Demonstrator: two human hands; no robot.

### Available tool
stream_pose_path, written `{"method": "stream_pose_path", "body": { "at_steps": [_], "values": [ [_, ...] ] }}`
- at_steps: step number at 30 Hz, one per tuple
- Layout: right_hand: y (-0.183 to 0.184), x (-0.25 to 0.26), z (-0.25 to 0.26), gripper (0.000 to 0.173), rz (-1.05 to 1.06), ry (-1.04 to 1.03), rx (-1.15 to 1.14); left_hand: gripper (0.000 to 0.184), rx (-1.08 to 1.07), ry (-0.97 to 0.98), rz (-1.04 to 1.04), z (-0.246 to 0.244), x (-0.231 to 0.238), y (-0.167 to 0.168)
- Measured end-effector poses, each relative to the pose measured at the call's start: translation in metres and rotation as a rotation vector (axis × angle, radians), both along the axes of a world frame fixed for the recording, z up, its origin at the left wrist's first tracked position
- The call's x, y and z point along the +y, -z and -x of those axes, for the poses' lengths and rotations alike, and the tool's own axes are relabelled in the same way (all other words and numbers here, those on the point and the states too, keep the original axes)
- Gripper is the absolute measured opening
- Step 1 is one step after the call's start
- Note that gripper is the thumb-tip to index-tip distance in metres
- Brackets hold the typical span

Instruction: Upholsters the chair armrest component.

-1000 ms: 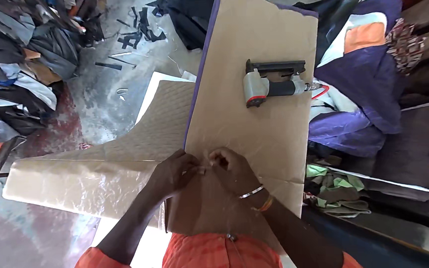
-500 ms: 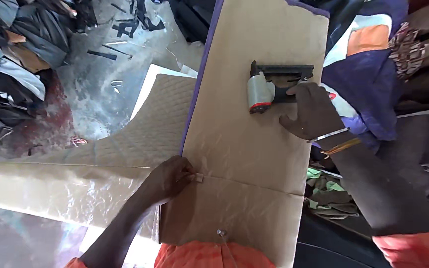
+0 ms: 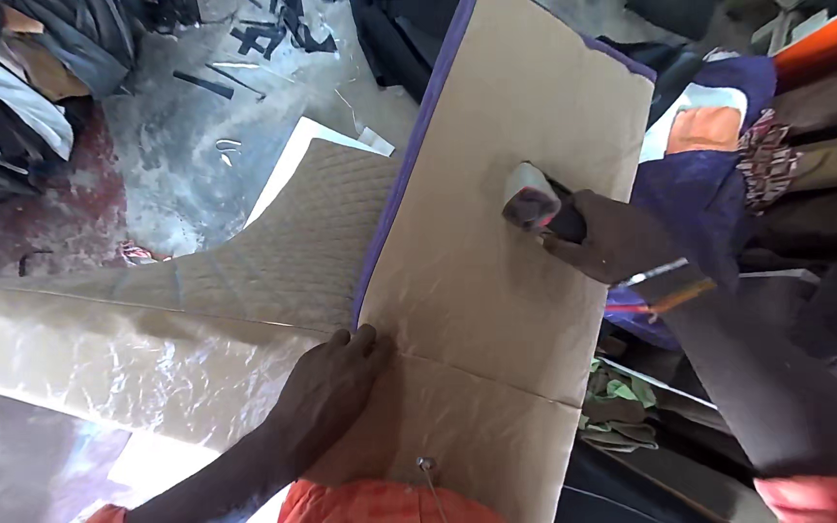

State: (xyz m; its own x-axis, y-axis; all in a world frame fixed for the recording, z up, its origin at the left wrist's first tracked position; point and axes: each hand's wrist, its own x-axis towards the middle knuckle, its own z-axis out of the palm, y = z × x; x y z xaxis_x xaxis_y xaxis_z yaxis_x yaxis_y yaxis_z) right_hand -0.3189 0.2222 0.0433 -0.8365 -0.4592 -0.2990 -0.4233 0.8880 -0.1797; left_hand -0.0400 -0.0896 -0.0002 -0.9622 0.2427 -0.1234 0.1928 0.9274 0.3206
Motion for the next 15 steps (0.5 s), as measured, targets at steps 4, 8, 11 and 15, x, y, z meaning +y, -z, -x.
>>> {"method": "stream_pose_path", "body": {
  "at_steps": [4,8,11,15],
  "values": [
    [-0.041,0.004,-0.056,0.045,0.185,0.079,0.047,0.023,-0.063,-0.021,-0.141,0.002,-0.008,0.009],
    [-0.084,0.004,-0.121,0.045,0.359,-0.007,-0.081,0.023,-0.234,-0.073,-0.359,0.015,-0.017,0.012],
    [-0.098,-0.030,-0.165,0.044,0.292,0.048,-0.249,0.030,-0.294,-0.111,-0.434,0.021,-0.020,0.006],
    [-0.062,-0.049,-0.202,0.036,0.241,-0.035,-0.196,0.037,-0.368,-0.155,-0.394,0.025,-0.019,-0.001]
  ]
}}
